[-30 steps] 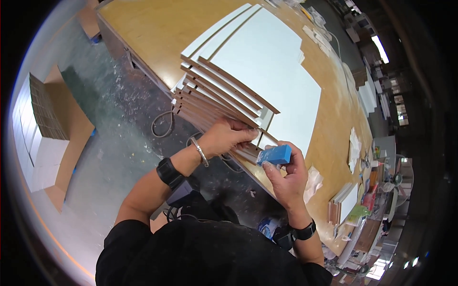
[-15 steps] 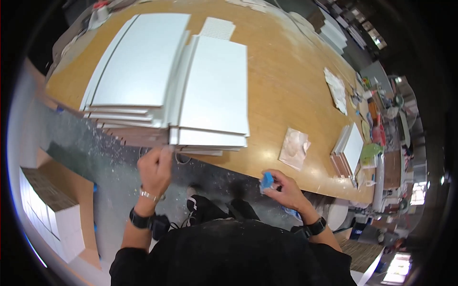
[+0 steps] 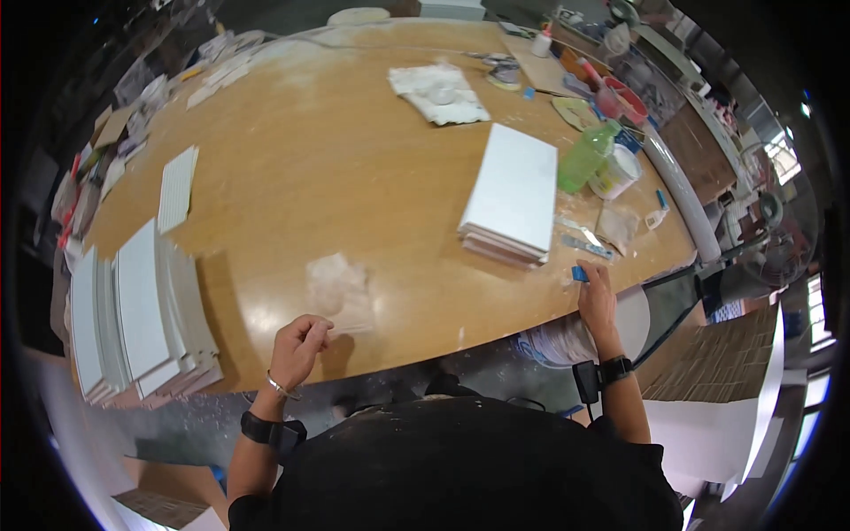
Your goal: The recorder is inspecting white panels, sanding their edges with sandpaper, and applying a finishing material from a container using a small blue tool in a workshop environment.
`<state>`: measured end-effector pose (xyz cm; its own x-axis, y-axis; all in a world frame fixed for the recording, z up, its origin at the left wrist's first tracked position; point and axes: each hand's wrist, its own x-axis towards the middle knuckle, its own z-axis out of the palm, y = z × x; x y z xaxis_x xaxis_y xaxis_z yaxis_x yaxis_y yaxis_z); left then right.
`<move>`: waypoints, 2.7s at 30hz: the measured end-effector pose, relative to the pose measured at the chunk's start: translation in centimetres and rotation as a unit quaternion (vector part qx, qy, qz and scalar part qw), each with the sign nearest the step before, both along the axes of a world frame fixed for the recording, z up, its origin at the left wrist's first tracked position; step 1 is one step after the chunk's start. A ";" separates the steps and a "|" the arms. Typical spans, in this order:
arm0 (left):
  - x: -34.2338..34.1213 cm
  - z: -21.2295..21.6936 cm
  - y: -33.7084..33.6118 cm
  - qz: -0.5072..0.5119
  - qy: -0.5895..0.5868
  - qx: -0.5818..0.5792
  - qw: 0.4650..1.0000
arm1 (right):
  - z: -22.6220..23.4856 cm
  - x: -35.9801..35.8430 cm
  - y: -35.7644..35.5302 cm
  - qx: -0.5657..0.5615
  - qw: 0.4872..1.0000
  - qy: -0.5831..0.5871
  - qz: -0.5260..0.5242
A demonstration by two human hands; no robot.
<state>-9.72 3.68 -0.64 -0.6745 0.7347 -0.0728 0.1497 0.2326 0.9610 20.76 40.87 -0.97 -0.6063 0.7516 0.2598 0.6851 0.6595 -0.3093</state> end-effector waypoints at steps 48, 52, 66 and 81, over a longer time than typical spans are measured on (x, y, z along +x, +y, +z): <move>9.7 -8.1 -15.4 0.353 -0.425 0.122 0.824 | -0.5 -27.2 -17.2 -0.022 0.789 -0.201 0.580; 8.4 -6.9 -18.0 0.351 -0.405 0.197 0.821 | -0.7 -26.9 -19.2 0.050 0.746 -0.211 0.630; 9.1 -6.4 -13.7 0.254 -0.425 0.162 0.853 | -4.3 -26.6 -14.0 -0.128 0.881 0.072 0.450; 8.4 -5.6 -7.4 0.321 -0.402 0.074 0.854 | -4.7 -31.5 -11.1 -0.113 0.923 -0.034 0.366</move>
<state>-1.30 -3.76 -6.28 -0.7174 0.2728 -0.6410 -0.6857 -0.1140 0.7189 -10.76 29.78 -5.70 -0.9826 0.1636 0.0884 0.1040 0.8775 -0.4682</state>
